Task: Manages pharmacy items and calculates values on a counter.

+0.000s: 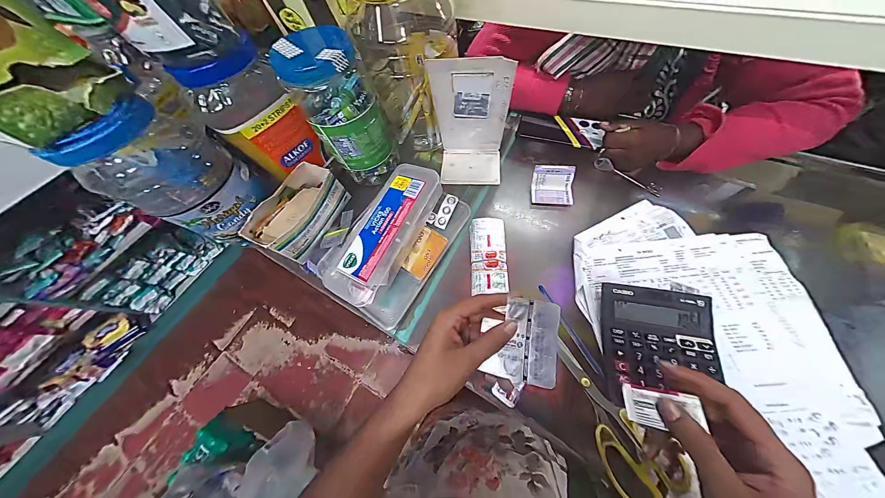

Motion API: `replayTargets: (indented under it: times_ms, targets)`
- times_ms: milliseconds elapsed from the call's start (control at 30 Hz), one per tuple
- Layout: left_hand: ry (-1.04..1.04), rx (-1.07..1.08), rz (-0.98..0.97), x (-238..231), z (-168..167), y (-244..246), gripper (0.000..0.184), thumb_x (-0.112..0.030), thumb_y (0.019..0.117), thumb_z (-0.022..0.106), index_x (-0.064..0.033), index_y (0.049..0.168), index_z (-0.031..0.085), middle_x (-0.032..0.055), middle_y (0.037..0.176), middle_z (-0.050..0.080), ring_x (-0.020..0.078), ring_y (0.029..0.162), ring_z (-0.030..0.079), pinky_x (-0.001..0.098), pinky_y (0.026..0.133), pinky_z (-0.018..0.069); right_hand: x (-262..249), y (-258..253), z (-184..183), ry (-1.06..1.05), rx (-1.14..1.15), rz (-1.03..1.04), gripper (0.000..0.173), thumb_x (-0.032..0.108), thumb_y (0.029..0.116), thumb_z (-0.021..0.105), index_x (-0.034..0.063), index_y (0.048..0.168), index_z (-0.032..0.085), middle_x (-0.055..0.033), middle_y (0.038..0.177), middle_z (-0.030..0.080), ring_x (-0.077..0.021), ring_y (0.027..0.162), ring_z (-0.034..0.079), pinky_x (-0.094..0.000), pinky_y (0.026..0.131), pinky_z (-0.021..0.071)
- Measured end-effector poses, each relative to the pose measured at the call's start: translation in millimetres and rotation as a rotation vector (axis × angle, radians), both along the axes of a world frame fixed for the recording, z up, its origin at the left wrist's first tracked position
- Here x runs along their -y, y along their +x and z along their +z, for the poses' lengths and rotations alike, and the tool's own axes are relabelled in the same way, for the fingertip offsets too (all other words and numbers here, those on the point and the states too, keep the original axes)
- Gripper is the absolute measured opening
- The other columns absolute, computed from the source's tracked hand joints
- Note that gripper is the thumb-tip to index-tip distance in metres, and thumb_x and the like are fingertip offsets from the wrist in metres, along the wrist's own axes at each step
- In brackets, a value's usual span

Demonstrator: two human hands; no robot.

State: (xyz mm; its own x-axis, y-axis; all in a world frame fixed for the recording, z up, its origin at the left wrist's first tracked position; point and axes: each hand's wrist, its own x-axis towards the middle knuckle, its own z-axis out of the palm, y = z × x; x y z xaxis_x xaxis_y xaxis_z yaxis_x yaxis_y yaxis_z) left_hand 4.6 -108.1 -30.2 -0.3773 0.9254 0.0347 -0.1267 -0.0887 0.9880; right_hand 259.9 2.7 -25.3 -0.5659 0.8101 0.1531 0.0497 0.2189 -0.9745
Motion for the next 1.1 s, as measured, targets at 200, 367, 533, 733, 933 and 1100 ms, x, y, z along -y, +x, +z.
replayTargets:
  times_ms: [200,367,533,733,933,1100]
  targets:
    - [-0.036,-0.217,-0.452,-42.9,14.4,-10.3,0.030,-0.012,0.0996,0.064,-0.0077,0.130,0.068,-0.0010,0.120,0.070,-0.0073,0.078,0.060,0.0112,0.064,0.0492,5.8,5.7,-8.5,-0.007,-0.022,-0.024,0.024,0.002,0.0991,0.058,0.0160,0.111,0.074,0.0113,0.102,0.067,0.0030,0.070,0.065,-0.0157,0.060,0.0597]
    - [-0.073,-0.289,-0.691,-70.7,22.5,-14.6,0.028,-0.010,0.1005,0.063,-0.0079,0.128,0.069,0.0008,0.114,0.070,-0.0054,0.080,0.059,0.0124,0.065,0.0473,9.2,16.8,-9.4,0.028,0.000,-0.068,0.023,0.000,0.0984,0.057,0.0073,0.110,0.075,0.0047,0.104,0.068,-0.0001,0.072,0.067,-0.0169,0.061,0.0604]
    - [-0.073,-0.282,-0.696,-77.1,27.6,-6.5,0.033,-0.010,0.1007,0.062,-0.0099,0.133,0.066,-0.0003,0.111,0.069,-0.0059,0.073,0.056,0.0116,0.060,0.0450,9.7,26.3,-14.3,0.044,0.010,-0.137,0.018,0.003,0.0960,0.064,0.0072,0.109,0.076,0.0045,0.103,0.068,-0.0008,0.071,0.068,-0.0173,0.061,0.0609]
    - [-0.042,-0.296,-0.696,-79.2,25.1,-0.9,0.034,-0.011,0.1008,0.062,-0.0090,0.134,0.065,-0.0011,0.120,0.068,-0.0090,0.076,0.055,0.0098,0.065,0.0453,9.8,32.0,-16.5,0.033,0.015,-0.251,0.027,0.002,0.0916,0.068,0.0066,0.118,0.065,0.0080,0.096,0.071,-0.0022,0.069,0.069,-0.0202,0.058,0.0615]
    - [-0.028,-0.301,-0.671,-79.0,21.0,-0.3,0.033,-0.011,0.1006,0.062,-0.0091,0.134,0.065,-0.0040,0.121,0.069,-0.0103,0.074,0.055,0.0087,0.064,0.0454,2.6,53.4,-27.6,0.411,0.235,-0.355,0.027,0.020,0.1021,0.059,-0.0030,0.111,0.069,-0.0025,0.097,0.066,0.0035,0.090,0.062,-0.0097,0.082,0.0518]
    - [-0.032,-0.308,-0.504,-71.9,6.0,-14.1,0.035,-0.017,0.0989,0.064,-0.0126,0.134,0.065,-0.0071,0.114,0.071,-0.0062,0.080,0.062,0.0115,0.067,0.0507,-3.4,66.8,-36.1,0.751,0.532,-0.431,0.035,0.040,0.1106,0.035,0.0143,0.098,0.057,-0.0050,0.110,0.073,-0.0217,0.118,0.060,-0.0424,0.100,0.0379]
